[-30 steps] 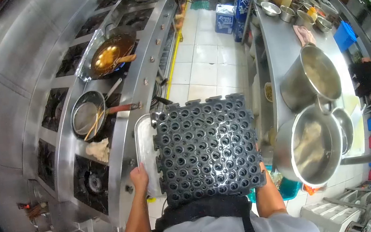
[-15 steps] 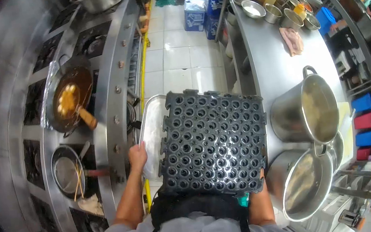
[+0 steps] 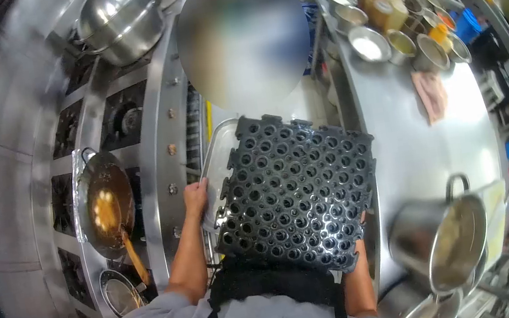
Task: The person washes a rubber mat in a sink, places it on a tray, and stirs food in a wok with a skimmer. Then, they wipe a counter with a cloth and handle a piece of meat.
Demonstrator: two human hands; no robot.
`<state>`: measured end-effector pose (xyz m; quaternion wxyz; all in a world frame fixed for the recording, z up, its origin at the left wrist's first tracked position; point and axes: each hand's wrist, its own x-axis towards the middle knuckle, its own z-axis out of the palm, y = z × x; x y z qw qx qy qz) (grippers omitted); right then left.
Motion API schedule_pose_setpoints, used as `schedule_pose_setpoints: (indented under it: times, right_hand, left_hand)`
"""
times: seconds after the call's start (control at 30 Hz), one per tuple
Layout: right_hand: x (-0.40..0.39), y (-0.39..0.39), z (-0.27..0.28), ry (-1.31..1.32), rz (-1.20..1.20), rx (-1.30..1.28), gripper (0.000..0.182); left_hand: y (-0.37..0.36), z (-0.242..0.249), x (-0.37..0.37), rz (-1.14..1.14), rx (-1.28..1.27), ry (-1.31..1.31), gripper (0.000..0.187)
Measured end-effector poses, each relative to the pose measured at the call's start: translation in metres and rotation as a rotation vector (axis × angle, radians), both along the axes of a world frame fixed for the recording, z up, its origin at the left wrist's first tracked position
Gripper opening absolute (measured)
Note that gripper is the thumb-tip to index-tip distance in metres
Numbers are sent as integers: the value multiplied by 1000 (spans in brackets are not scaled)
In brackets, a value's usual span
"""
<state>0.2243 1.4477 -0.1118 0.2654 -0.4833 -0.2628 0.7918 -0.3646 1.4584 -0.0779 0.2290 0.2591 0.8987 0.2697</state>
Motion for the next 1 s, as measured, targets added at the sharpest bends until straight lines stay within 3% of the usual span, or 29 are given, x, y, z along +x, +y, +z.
schedule_pose_setpoints:
  times: [0.17,0.23,0.4,0.67,0.87,1.0]
  right_hand:
    - [-59,112,19,-16,165,77,51]
    - [-12,111,1,-26,229,111,51]
    - [-147,263,29,-62,415,189,52]
    - [-188,411,15,-38,607,198,53]
    - [-237,527,-4,-2,773,174,54]
    - [-325,602,11,7,878,211,54]
  left_hand:
    - [69,20,-62,36,53,17,54]
    - [98,23,-84,84,74,-2,54]
    - [157,42,-152,89,44,9,53]
    - [241,64,-221,115,140,43,51]
    - [271,94,-279,250,118,48,52]
    - [260,124,-320,340,93,102,52]
